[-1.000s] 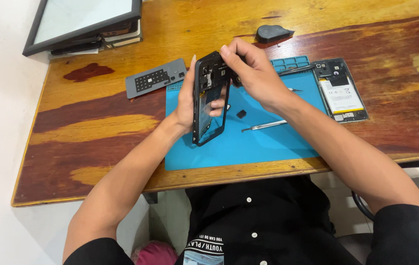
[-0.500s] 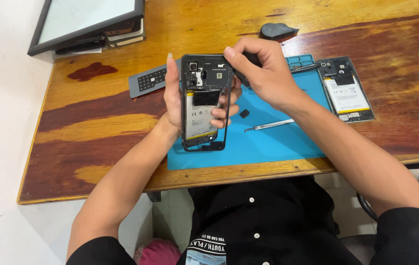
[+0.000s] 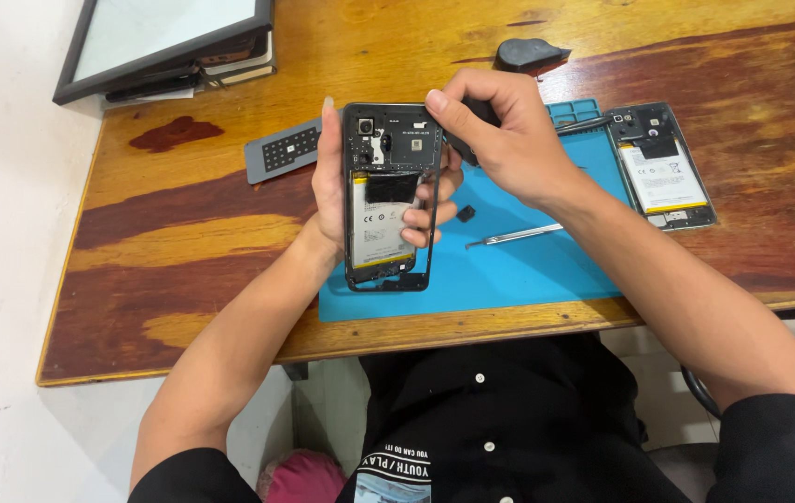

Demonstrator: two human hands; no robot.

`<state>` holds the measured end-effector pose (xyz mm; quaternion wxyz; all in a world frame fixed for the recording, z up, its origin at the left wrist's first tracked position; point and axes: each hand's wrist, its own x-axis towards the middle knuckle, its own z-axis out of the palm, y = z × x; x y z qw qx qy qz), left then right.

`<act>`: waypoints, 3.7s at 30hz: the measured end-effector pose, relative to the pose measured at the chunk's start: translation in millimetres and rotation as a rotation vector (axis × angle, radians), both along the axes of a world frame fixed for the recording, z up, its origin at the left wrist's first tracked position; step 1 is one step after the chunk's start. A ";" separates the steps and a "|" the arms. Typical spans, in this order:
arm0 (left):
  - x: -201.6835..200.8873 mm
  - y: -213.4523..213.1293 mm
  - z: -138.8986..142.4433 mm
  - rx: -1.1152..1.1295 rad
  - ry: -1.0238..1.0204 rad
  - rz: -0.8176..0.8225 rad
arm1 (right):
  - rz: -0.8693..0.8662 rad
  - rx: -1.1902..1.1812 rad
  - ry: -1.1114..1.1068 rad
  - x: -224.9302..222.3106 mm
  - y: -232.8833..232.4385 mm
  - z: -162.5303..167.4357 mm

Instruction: The person repairs a smartphone at a workbench, using a screwdriver to remove screws from the phone's back housing and handling the battery. They then pry at the phone's internals with a spudger tool and use tweezers to work on components inside the opened phone.

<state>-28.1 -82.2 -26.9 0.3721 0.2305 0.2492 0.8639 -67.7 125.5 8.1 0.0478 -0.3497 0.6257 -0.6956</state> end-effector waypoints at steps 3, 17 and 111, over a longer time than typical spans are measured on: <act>-1.2 0.1 -2.3 -0.017 0.026 0.017 | 0.011 0.002 0.023 -1.2 0.7 -1.1; -2.0 9.9 -20.1 -0.025 0.102 0.214 | -0.167 0.025 0.147 -5.2 -5.4 -14.5; -27.7 10.3 -17.3 -0.265 0.196 1.277 | -0.691 0.441 1.229 34.8 -21.2 -15.6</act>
